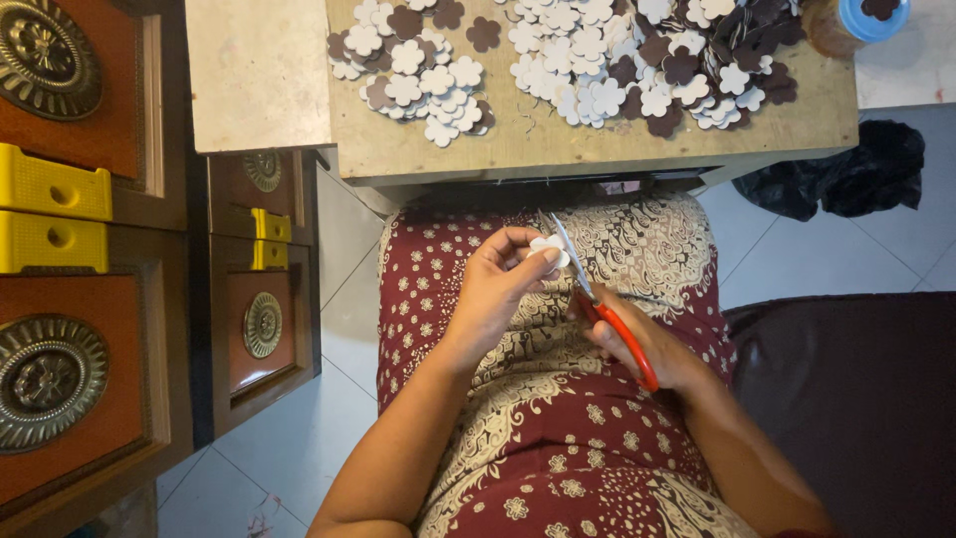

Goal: The person uses red-handled scissors to trim the edges of small white flower-shaped paper cutouts. They pick up each piece, trim it, and place it back on the table among other cutouts.

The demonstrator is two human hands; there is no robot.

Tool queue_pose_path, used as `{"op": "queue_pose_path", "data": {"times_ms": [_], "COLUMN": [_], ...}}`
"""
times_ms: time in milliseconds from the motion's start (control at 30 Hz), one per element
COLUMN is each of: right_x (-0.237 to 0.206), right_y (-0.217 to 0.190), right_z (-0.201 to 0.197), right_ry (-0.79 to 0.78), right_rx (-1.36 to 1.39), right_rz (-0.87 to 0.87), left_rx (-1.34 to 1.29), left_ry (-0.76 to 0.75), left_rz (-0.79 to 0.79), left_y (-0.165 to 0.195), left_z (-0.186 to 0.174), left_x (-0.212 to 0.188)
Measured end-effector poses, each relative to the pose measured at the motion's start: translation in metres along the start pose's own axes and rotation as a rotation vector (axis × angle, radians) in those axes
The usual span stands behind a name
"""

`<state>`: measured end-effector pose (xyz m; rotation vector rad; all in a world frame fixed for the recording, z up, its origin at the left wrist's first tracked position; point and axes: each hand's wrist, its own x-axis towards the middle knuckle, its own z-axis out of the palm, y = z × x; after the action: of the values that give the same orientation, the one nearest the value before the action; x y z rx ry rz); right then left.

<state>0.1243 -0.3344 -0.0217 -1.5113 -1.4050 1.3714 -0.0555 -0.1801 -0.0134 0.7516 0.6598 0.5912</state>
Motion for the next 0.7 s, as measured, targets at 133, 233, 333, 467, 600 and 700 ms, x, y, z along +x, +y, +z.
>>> {"op": "queue_pose_path", "data": {"times_ms": [133,233,333,467,600,700], "right_x": [0.000,0.000,0.000,0.002,0.002,0.002], "right_y": [0.004,0.002,-0.005,-0.013,-0.016,-0.015], "right_z": [-0.002,-0.003,-0.004,-0.002,-0.001,-0.001], "right_ry": [-0.060,-0.072,-0.055,-0.025,-0.017,-0.016], "right_rx": [0.005,0.013,0.028,0.001,0.006,0.002], "right_rz": [-0.004,0.026,0.092,0.032,0.049,0.044], "left_rx": [0.052,0.125,0.103,0.164,0.186,0.215], "left_ry": [0.019,0.064,0.072,0.121,0.133,0.131], "left_rz": [0.044,0.039,0.085,0.145,0.169,0.160], "left_y": [0.009,0.015,0.016,0.013,0.012,0.013], "left_z": [0.000,-0.001,0.002,0.007,0.009,0.010], "left_x": [-0.001,-0.003,-0.002,-0.002,-0.003,-0.003]}}
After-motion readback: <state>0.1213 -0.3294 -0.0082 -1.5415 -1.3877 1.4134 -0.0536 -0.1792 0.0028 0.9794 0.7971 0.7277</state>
